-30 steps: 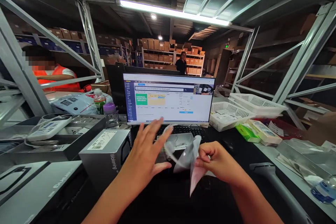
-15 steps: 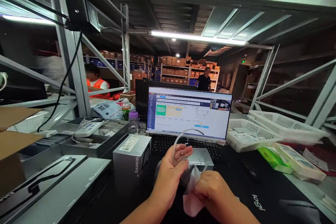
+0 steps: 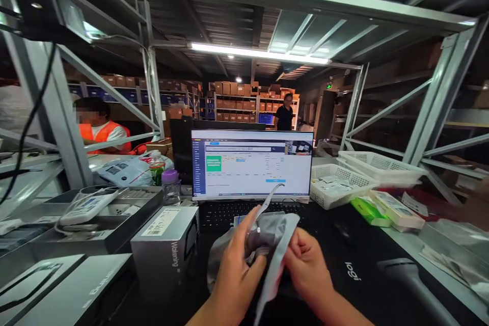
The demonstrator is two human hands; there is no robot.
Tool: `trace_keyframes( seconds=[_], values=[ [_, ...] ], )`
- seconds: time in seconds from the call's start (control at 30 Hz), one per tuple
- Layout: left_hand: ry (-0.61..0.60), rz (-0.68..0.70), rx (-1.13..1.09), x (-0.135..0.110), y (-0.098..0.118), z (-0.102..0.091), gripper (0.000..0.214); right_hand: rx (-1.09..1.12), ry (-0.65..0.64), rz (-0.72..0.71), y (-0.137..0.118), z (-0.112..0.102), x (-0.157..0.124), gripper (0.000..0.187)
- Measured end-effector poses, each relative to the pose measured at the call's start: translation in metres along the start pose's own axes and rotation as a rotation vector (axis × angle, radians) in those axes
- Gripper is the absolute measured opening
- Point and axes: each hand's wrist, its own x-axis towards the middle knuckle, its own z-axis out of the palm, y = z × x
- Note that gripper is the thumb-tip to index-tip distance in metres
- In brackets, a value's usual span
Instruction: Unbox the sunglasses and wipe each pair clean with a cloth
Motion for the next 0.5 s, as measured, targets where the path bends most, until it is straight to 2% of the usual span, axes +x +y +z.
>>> trace_keyframes(
  seconds=[0.07,0.13,0.17,0.23,0.3,0.37,0.43,0.5],
  values=[
    [0.024,0.043,0.092,-0.002,-0.002,0.004,0.078,-0.015,0.004,-0.047,-0.001,0.012,-0.009,0.052],
    [0.034,0.063,0.184,-0.004,-0.004,0.008,0.093,-0.052,0.073,-0.061,-0.002,0.020,-0.014,0.048],
    [0.036,0.080,0.222,-0.004,-0.005,0.011,0.095,-0.068,0.117,-0.051,-0.003,0.021,-0.015,0.048],
    [-0.002,0.154,0.255,-0.004,-0.005,0.014,0.084,-0.037,0.181,0.018,-0.007,0.019,-0.014,0.049],
    [-0.059,0.236,0.230,-0.005,-0.003,0.016,0.067,0.109,0.205,0.149,-0.013,0.012,-0.008,0.052],
    [-0.113,0.262,0.166,-0.006,0.000,0.018,0.064,0.323,0.208,0.287,-0.020,0.004,0.000,0.056],
    [-0.122,0.245,0.099,-0.008,0.002,0.019,0.077,0.474,0.220,0.345,-0.025,-0.001,0.005,0.059],
    [-0.126,0.208,0.098,-0.009,0.003,0.018,0.090,0.470,0.244,0.311,-0.025,0.001,0.002,0.058]
  ],
)
